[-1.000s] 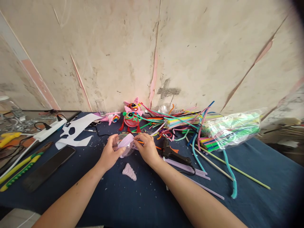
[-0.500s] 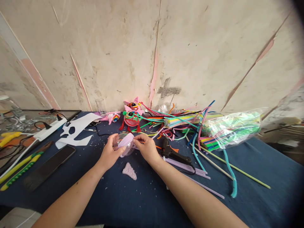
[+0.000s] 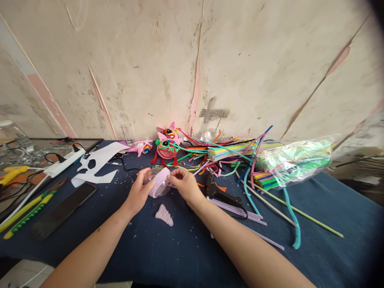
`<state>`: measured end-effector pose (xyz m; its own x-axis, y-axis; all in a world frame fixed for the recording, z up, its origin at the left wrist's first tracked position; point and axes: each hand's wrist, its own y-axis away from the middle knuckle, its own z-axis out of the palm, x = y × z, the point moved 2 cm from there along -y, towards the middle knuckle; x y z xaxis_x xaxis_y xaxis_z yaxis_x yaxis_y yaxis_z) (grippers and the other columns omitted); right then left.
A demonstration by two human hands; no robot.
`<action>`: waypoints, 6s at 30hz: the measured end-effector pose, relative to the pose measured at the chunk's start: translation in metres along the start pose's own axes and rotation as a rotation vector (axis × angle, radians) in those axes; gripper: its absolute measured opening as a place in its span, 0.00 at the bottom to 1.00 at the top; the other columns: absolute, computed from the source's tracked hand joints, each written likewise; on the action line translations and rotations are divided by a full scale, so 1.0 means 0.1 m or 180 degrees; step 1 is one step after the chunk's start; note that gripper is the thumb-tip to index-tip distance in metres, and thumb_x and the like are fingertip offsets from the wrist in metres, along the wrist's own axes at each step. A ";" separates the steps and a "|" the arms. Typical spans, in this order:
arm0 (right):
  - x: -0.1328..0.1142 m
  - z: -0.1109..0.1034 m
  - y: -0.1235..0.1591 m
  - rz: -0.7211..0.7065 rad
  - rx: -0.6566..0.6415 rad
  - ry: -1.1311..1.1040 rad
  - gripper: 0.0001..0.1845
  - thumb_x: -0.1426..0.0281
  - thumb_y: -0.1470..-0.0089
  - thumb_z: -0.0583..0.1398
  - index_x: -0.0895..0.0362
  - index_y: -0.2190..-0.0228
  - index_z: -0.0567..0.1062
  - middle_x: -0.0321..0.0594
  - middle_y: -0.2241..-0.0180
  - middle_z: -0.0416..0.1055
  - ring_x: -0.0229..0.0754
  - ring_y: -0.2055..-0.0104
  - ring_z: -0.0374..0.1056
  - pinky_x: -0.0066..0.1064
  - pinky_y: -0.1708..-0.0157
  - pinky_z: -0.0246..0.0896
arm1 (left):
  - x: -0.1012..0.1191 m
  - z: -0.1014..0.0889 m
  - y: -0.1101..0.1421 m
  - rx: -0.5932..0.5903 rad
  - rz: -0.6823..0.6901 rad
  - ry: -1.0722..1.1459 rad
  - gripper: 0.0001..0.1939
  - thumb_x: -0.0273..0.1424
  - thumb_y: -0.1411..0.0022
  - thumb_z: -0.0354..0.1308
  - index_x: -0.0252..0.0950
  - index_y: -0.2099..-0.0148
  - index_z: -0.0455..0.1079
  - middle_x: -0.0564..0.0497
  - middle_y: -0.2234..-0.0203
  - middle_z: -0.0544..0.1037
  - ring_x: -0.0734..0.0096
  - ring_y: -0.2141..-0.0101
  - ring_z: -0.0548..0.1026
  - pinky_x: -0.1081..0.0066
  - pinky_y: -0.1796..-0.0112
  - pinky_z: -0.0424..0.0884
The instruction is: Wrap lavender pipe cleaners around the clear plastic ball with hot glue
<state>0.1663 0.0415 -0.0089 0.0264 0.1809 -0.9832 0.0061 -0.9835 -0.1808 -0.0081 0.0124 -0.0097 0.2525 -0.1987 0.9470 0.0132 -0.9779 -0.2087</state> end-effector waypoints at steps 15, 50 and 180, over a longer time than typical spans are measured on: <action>0.00 0.00 0.01 -0.0058 -0.0022 0.0031 0.08 0.65 0.60 0.63 0.56 0.78 0.72 0.33 0.80 0.69 0.37 0.76 0.63 0.30 0.72 0.58 | 0.04 0.04 0.01 0.0047 -0.0212 -0.0022 0.34 0.39 0.51 0.63 0.36 0.43 0.57 0.37 0.42 0.66 0.52 0.41 0.65 0.53 0.45 0.63; 0.02 0.01 0.00 -0.0058 -0.0083 -0.0018 0.09 0.63 0.60 0.63 0.56 0.78 0.71 0.33 0.79 0.69 0.38 0.75 0.64 0.30 0.72 0.59 | -0.02 -0.01 -0.03 0.0043 -0.0073 0.0011 0.33 0.37 0.52 0.66 0.37 0.45 0.60 0.40 0.48 0.73 0.55 0.49 0.74 0.55 0.48 0.68; 0.02 0.01 0.00 -0.0069 0.0002 0.0023 0.08 0.65 0.59 0.62 0.56 0.78 0.71 0.33 0.79 0.68 0.38 0.75 0.63 0.30 0.72 0.59 | -0.03 -0.03 -0.03 0.0077 0.0001 -0.0424 0.33 0.40 0.50 0.64 0.36 0.44 0.60 0.38 0.46 0.71 0.52 0.45 0.70 0.54 0.46 0.66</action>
<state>0.1654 0.0414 -0.0114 0.0334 0.2021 -0.9788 0.0061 -0.9794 -0.2020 -0.0117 0.0158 -0.0115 0.3787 -0.1870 0.9064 0.0360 -0.9756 -0.2164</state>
